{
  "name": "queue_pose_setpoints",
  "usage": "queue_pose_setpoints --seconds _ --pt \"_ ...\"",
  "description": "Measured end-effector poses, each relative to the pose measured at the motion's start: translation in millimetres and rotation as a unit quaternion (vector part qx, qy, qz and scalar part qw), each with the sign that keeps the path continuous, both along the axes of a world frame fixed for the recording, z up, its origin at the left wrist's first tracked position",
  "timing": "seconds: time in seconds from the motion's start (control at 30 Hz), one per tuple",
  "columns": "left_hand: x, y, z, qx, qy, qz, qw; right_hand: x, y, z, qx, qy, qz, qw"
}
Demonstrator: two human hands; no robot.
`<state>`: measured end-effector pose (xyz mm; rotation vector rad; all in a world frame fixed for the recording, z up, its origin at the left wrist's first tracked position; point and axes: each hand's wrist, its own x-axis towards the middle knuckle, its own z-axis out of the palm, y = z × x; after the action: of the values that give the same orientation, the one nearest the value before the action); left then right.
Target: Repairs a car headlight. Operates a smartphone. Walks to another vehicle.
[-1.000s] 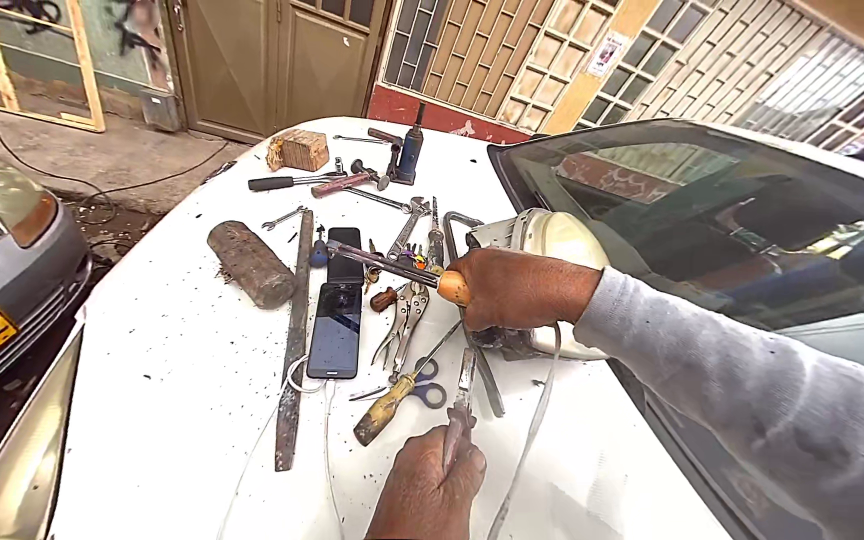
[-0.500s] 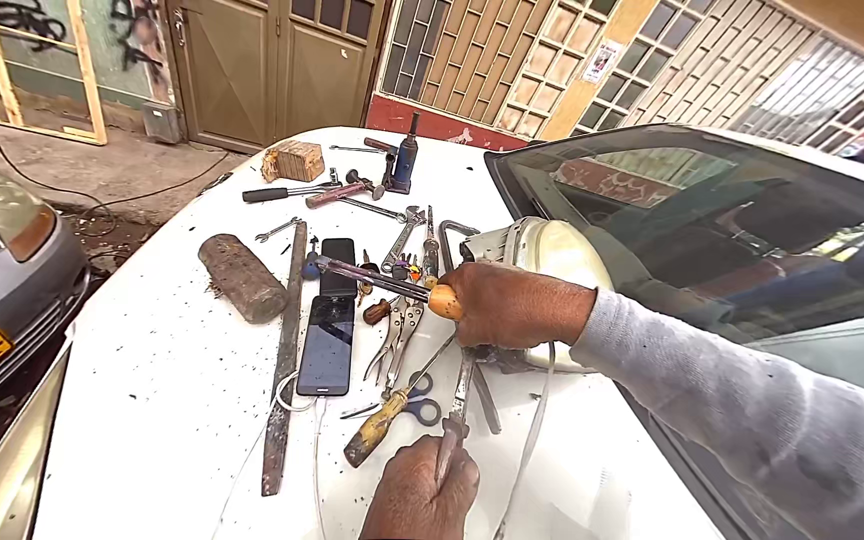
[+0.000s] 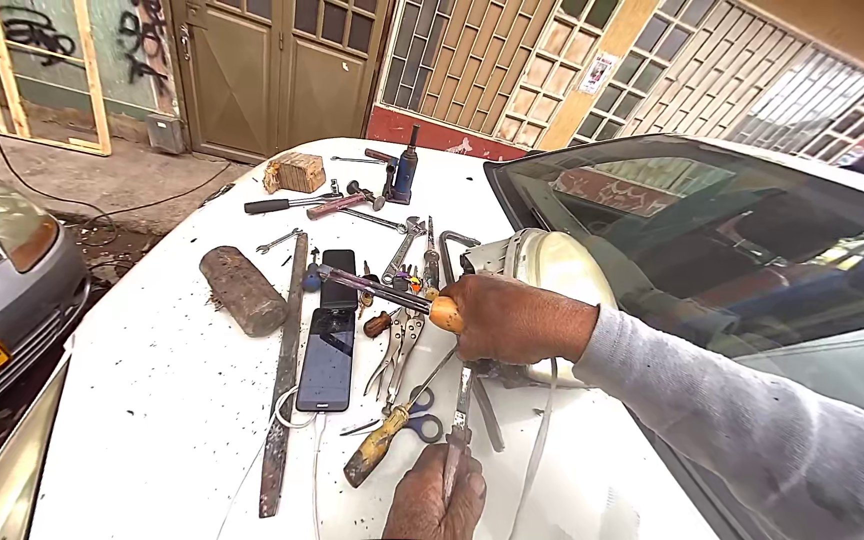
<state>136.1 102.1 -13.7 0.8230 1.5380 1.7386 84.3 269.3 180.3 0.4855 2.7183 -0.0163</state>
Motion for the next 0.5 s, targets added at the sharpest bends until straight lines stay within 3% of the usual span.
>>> queue_pose_setpoints --seconds 0.5 --pt "0.1 -0.9 12.3 -0.077 0.134 0.044 0.987 0.4 -2.7 2.3 0.003 -0.006 -0.004 1.000"
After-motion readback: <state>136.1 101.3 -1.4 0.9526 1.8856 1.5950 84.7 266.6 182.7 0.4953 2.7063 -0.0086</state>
